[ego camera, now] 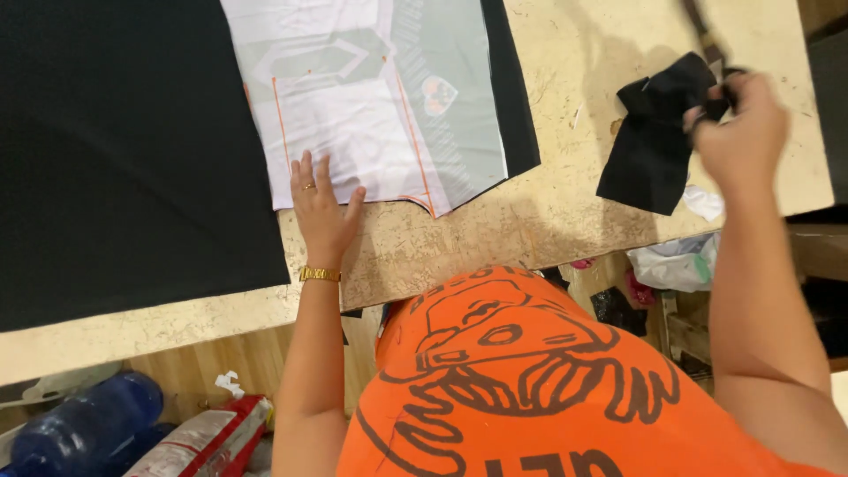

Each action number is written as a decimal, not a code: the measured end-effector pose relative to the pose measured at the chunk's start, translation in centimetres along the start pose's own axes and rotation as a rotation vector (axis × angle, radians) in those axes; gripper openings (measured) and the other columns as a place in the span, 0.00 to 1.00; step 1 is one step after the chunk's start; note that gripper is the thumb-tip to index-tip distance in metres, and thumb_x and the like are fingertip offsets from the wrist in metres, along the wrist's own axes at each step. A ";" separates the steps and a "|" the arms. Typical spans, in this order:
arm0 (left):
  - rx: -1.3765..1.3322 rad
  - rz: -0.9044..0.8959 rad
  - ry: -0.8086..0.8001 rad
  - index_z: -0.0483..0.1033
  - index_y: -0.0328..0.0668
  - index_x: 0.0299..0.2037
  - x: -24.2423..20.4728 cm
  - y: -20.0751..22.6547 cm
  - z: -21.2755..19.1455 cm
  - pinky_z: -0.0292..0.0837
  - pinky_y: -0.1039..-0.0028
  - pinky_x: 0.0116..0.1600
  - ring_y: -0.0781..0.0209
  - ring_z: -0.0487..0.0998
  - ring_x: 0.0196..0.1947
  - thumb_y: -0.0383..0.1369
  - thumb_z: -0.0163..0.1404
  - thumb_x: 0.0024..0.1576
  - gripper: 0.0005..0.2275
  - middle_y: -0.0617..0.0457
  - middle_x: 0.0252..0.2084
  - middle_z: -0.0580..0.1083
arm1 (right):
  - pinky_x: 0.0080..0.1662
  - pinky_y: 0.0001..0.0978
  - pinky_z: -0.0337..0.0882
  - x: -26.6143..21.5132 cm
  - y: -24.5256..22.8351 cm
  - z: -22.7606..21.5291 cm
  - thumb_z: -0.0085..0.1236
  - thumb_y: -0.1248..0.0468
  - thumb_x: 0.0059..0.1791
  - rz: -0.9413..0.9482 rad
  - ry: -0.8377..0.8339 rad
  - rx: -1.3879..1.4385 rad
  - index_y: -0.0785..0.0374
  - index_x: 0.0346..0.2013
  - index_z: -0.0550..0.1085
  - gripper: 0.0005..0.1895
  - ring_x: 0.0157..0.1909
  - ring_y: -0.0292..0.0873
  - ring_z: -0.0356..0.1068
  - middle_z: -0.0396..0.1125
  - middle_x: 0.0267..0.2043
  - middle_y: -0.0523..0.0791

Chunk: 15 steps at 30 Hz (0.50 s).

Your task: The person places a paper pattern on a black fabric, then uses scissors to cut the fabric along the pattern's outline. After cutting, the person removes the pattern, folds the cut fabric piece, and ties it with a white string.

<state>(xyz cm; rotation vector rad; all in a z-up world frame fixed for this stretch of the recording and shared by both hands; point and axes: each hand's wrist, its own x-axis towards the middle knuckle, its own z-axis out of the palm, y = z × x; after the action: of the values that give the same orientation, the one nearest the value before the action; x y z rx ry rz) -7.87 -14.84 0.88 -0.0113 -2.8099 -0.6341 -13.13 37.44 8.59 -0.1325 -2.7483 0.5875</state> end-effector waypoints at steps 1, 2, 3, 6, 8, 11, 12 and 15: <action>0.039 0.001 -0.033 0.56 0.45 0.63 0.0 -0.2 0.2 0.46 0.51 0.66 0.41 0.46 0.67 0.50 0.45 0.56 0.28 0.45 0.67 0.50 | 0.35 0.36 0.65 -1.0 -2.1 0.6 0.62 0.68 0.44 0.025 -0.074 0.084 0.65 0.44 0.70 0.16 0.38 0.46 0.67 0.69 0.41 0.48; 0.076 0.005 -0.062 0.53 0.45 0.65 0.2 -0.3 0.5 0.41 0.52 0.68 0.42 0.43 0.69 0.54 0.42 0.56 0.31 0.45 0.69 0.47 | 0.38 0.39 0.66 -1.8 -4.2 1.1 0.59 0.69 0.43 0.046 -0.143 0.166 0.63 0.43 0.69 0.14 0.41 0.47 0.67 0.68 0.41 0.47; 0.077 0.002 -0.058 0.53 0.45 0.65 0.2 0.6 0.0 0.41 0.52 0.68 0.42 0.43 0.69 0.54 0.42 0.56 0.31 0.45 0.69 0.47 | 0.38 0.39 0.66 -2.9 -5.6 2.0 0.59 0.69 0.43 0.042 -0.144 0.167 0.63 0.43 0.69 0.14 0.41 0.47 0.67 0.68 0.41 0.47; 0.067 -0.012 -0.024 0.62 0.34 0.61 0.4 1.5 -1.2 0.45 0.47 0.64 0.32 0.50 0.64 0.53 0.49 0.51 0.34 0.34 0.65 0.53 | 0.45 0.50 0.66 -5.2 -11.2 4.8 0.55 0.74 0.36 -0.026 -0.274 0.191 0.65 0.40 0.72 0.18 0.45 0.60 0.67 0.68 0.37 0.54; 0.127 -0.085 -0.139 0.59 0.43 0.63 0.0 0.9 -1.0 0.44 0.50 0.65 0.37 0.46 0.67 0.58 0.45 0.50 0.36 0.40 0.68 0.49 | 0.47 0.55 0.64 -6.1 -15.7 5.2 0.57 0.73 0.40 -0.160 -0.402 0.368 0.72 0.39 0.69 0.14 0.48 0.64 0.65 0.68 0.41 0.60; 0.134 -0.066 -0.165 0.56 0.46 0.65 -0.6 0.8 -1.4 0.40 0.52 0.67 0.38 0.46 0.67 0.59 0.42 0.51 0.36 0.40 0.68 0.48 | 0.49 0.47 0.65 -7.7 -14.9 8.9 0.57 0.70 0.39 -0.114 -0.497 0.254 0.66 0.42 0.69 0.17 0.50 0.55 0.66 0.69 0.43 0.52; 0.132 -0.054 -0.170 0.56 0.46 0.65 -0.6 0.8 -1.4 0.40 0.52 0.67 0.38 0.46 0.67 0.59 0.42 0.51 0.36 0.40 0.68 0.48 | 0.49 0.47 0.65 -7.8 -15.3 8.6 0.57 0.70 0.39 -0.102 -0.490 0.254 0.66 0.42 0.69 0.17 0.50 0.55 0.66 0.69 0.43 0.52; 0.155 -0.063 -0.210 0.53 0.48 0.66 -1.1 0.6 -1.2 0.37 0.54 0.67 0.39 0.43 0.68 0.61 0.40 0.51 0.37 0.42 0.69 0.46 | 0.50 0.45 0.67 -8.4 -16.0 8.2 0.57 0.68 0.39 -0.054 -0.560 0.031 0.63 0.45 0.69 0.19 0.48 0.52 0.69 0.70 0.40 0.50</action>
<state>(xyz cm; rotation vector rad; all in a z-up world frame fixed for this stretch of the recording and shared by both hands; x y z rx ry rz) -6.49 -14.74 1.93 0.0422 -3.0664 -0.4503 -8.27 18.47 5.63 0.1362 -3.2617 0.7444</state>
